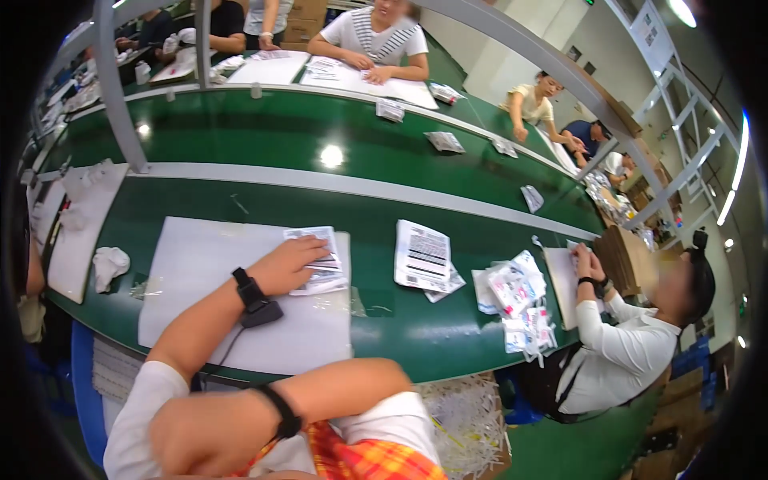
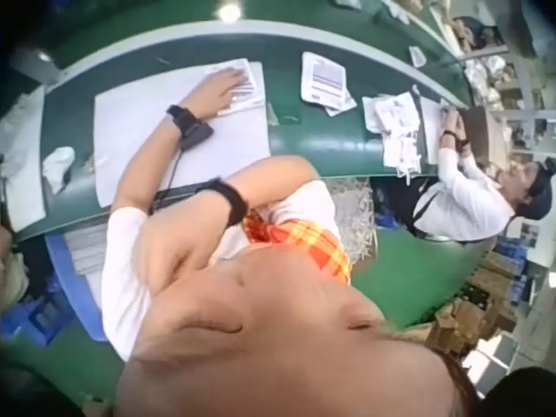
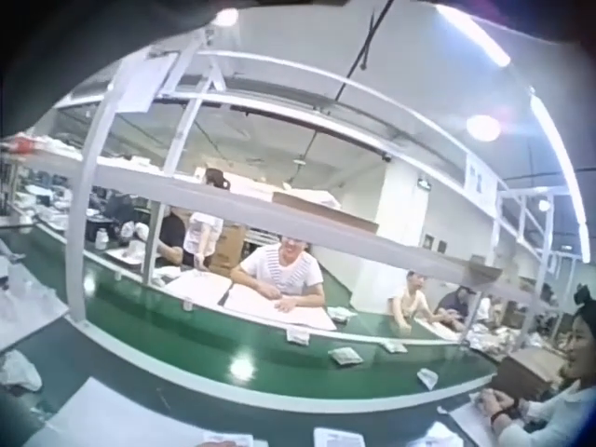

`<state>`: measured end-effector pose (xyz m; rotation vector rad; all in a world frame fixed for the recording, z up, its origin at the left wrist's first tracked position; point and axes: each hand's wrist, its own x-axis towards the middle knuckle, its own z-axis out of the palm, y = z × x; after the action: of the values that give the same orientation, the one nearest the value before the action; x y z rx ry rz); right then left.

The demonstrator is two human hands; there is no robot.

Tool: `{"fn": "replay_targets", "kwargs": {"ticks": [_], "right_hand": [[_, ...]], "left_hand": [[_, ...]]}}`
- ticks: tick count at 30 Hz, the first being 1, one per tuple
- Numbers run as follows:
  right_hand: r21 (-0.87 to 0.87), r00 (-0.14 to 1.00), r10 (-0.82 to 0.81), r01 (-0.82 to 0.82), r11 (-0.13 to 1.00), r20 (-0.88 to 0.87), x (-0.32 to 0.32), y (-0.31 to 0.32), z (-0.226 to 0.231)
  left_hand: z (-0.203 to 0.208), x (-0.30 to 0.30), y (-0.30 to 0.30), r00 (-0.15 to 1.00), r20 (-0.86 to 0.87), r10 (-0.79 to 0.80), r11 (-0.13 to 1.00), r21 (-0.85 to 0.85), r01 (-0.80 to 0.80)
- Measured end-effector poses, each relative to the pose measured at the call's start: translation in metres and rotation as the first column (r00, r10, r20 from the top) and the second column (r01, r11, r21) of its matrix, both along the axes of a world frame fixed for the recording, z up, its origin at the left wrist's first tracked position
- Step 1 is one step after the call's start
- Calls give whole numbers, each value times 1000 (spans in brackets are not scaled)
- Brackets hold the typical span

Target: The person picks up a white component and a plastic pouch, slides the component into the pouch, and presses the adhesive strip closed before placing it on a stack.

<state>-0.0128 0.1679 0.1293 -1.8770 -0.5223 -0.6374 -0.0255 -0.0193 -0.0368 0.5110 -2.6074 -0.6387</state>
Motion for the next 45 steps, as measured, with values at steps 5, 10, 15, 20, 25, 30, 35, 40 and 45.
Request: {"fn": "replay_targets", "kwargs": {"ticks": [5, 10, 15, 20, 25, 30, 35, 40, 45], "right_hand": [[15, 522, -802, 841, 541, -290, -96, -49, -51], [-273, -212, -940, 952, -137, -267, -190, -81, -102], [-254, -289, -846, 949, -189, -447, -220, -93, -120], [-398, -235, -862, 916, -41, -450, -210, -85, -114], [-502, -271, -881, 864, -45, -388, -203, -79, -108], [-512, -266, -888, 858, -40, -375, -198, -74, -115], [-533, -327, -861, 842, -78, -390, -189, -77, -114], [-522, -337, -836, 850, -71, -434, -184, -78, -116], [-477, -280, -858, 878, -46, -432, -193, -81, -118]], "left_hand": [[-20, 5, -3, 997, -55, -51, 999, -11, 51], [10, 2, 13, 999, -33, -15, 998, 53, 17], [9, 2, 4, 1000, 7, -15, 1000, 25, 15], [5, 5, 5, 1000, -24, 5, 1000, -29, -5], [7, 3, 7, 1000, 18, 4, 1000, 10, -4], [8, 4, 12, 998, 53, 19, 999, 24, -21], [9, 2, 10, 998, 50, 26, 998, 49, -28], [10, 7, 10, 995, 95, 22, 999, 40, -26], [4, -1, 6, 1000, 5, 20, 999, -37, -20]]}}
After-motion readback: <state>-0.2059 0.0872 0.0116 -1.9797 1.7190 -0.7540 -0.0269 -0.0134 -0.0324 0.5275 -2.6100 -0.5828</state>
